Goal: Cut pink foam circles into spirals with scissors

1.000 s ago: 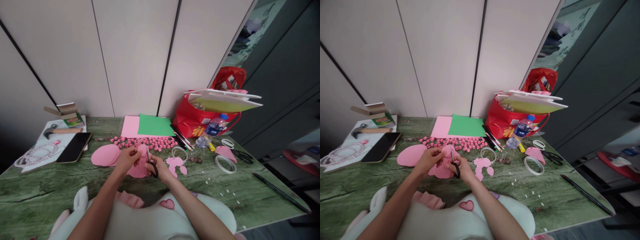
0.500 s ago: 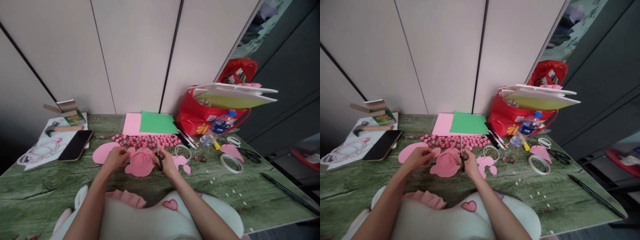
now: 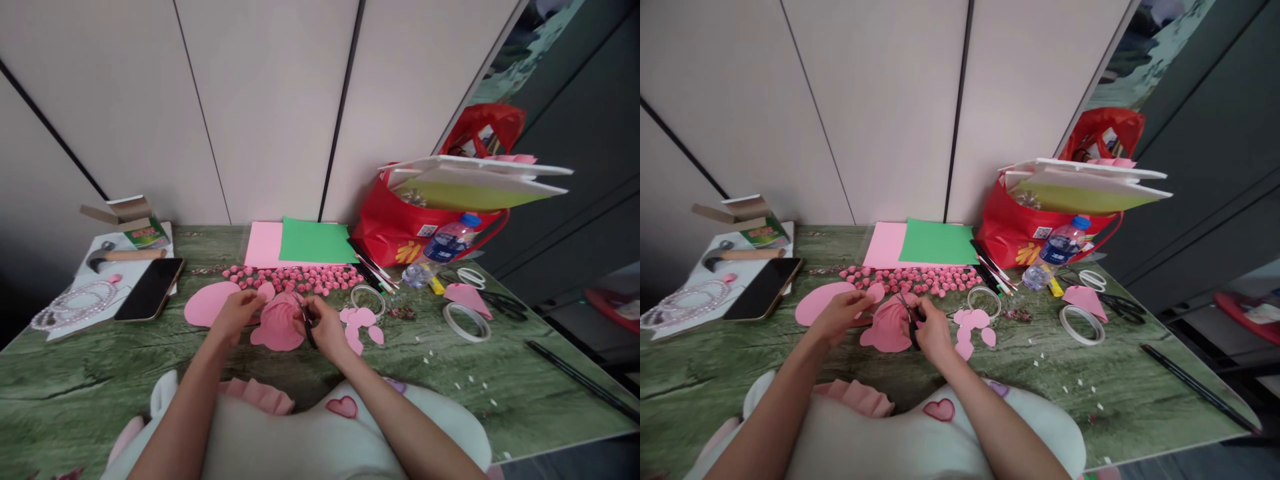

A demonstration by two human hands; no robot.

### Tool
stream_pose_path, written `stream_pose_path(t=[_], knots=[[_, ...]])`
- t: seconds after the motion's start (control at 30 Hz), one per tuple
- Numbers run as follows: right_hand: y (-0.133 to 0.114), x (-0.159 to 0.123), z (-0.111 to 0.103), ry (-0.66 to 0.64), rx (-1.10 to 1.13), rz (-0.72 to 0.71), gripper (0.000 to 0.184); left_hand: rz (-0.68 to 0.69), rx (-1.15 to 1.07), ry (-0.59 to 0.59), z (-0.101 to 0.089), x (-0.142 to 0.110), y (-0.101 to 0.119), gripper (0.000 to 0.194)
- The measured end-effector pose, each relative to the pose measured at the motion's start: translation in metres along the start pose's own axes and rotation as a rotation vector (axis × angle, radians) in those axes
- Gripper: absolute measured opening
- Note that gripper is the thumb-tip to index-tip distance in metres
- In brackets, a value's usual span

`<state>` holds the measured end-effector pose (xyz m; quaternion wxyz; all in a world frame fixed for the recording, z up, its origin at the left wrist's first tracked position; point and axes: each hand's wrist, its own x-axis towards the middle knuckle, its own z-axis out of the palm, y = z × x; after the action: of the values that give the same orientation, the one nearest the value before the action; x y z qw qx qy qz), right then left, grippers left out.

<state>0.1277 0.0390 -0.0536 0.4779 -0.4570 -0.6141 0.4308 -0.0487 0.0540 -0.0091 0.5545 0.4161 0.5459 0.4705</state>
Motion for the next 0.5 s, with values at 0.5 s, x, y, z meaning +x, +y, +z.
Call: stream_pose_path(t=[0.5], knots=[[0.0, 0.011, -0.011, 0.197, 0.228, 0.079, 0.028, -0.098, 0.032, -0.262, 0.011, -0.003, -0.004, 0.02]])
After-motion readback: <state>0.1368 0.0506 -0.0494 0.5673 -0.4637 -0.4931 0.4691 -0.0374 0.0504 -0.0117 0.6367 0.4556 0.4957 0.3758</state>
